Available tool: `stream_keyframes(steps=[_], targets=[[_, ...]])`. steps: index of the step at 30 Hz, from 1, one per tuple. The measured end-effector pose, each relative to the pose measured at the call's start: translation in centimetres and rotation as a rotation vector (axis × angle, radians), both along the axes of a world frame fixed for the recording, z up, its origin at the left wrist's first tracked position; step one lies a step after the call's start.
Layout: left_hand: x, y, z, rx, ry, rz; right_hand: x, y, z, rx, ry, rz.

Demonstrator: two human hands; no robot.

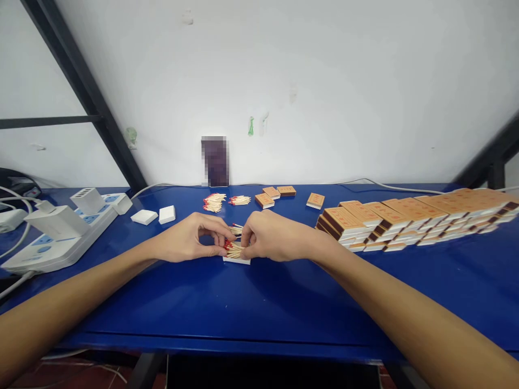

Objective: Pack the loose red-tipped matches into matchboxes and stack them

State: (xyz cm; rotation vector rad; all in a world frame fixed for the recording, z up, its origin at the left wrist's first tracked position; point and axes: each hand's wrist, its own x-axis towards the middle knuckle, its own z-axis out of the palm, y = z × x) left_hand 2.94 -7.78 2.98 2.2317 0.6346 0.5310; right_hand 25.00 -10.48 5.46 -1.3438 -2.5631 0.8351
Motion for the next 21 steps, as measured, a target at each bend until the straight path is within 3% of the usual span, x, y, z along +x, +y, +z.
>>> stream_keyframes(steps=[10, 21], targets=[[0.27, 0.07, -0.52, -0.021, -0.022, 0.003, 0.01, -0.02, 0.39, -0.037, 0.012, 0.051], [0.16, 0.24, -0.83, 0.171, 0.04, 0.109, 0.51, 0.2, 0.22, 0.028, -0.053, 0.067]])
